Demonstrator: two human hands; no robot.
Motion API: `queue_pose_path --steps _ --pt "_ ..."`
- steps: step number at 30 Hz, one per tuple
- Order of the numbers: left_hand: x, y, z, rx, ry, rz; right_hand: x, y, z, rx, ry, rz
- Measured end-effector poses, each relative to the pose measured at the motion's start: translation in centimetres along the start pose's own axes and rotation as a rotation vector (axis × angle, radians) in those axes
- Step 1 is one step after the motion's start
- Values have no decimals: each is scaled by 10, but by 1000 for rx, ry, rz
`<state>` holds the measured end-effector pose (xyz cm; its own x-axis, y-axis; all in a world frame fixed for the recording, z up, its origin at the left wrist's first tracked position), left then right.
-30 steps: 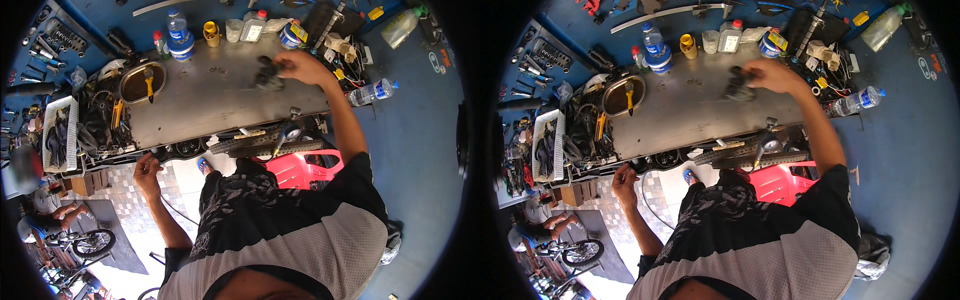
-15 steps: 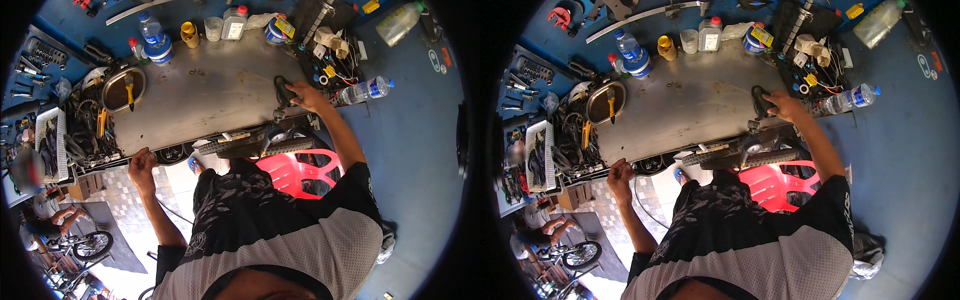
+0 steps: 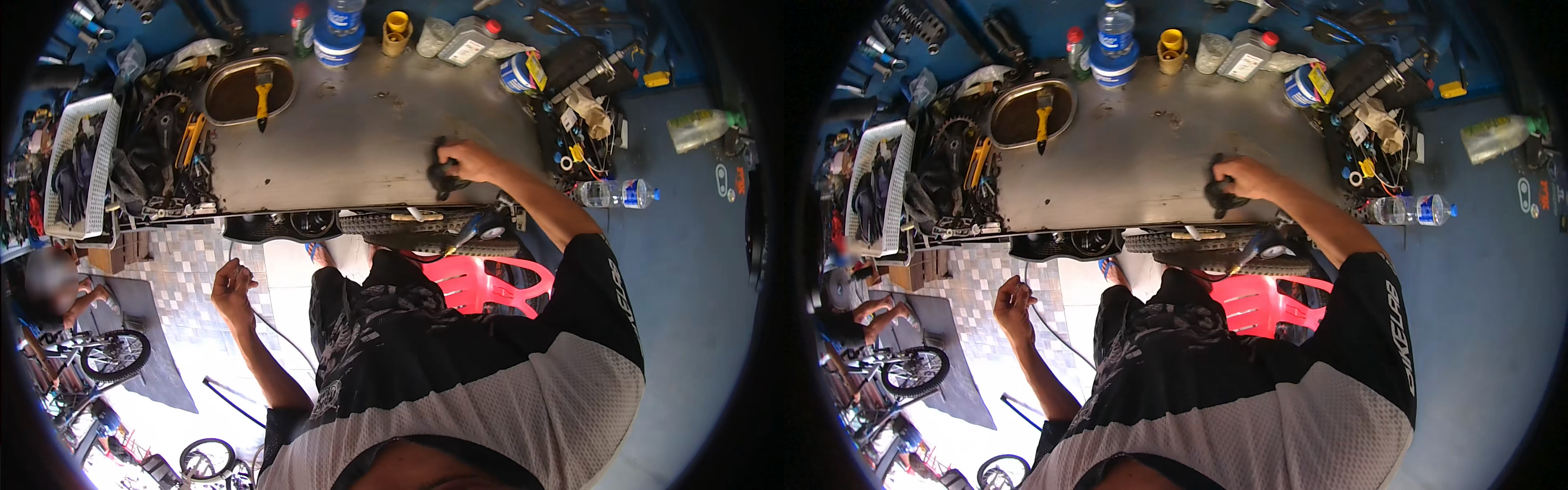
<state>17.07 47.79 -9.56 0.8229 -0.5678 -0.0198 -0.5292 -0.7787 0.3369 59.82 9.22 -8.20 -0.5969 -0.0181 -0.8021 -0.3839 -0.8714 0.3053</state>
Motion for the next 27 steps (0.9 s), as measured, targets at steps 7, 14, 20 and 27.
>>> queue_pose_path --steps 7,14,20,27 --pt "-68 7 13 -24 15 -153 70 -142 185 -235 29 -88" --pt "-69 -10 -37 121 -24 -80 119 -276 330 -206 -103 -199" --pt "-22 -18 -75 223 -42 74 97 -234 277 -194 186 -42" --pt "45 -19 -55 149 -73 164 22 -55 47 75 208 146"
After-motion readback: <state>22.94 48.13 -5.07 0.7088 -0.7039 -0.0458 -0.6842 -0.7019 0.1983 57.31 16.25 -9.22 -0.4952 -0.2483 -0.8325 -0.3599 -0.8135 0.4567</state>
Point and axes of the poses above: each hand's wrist, its own y-axis away from the middle knuckle, its own x-axis out of the palm, z = x × y, the point moved 9 cm from there along -y, towards the middle knuckle, and after that the axes turned 1 degree about y, right-handed, at the moved point
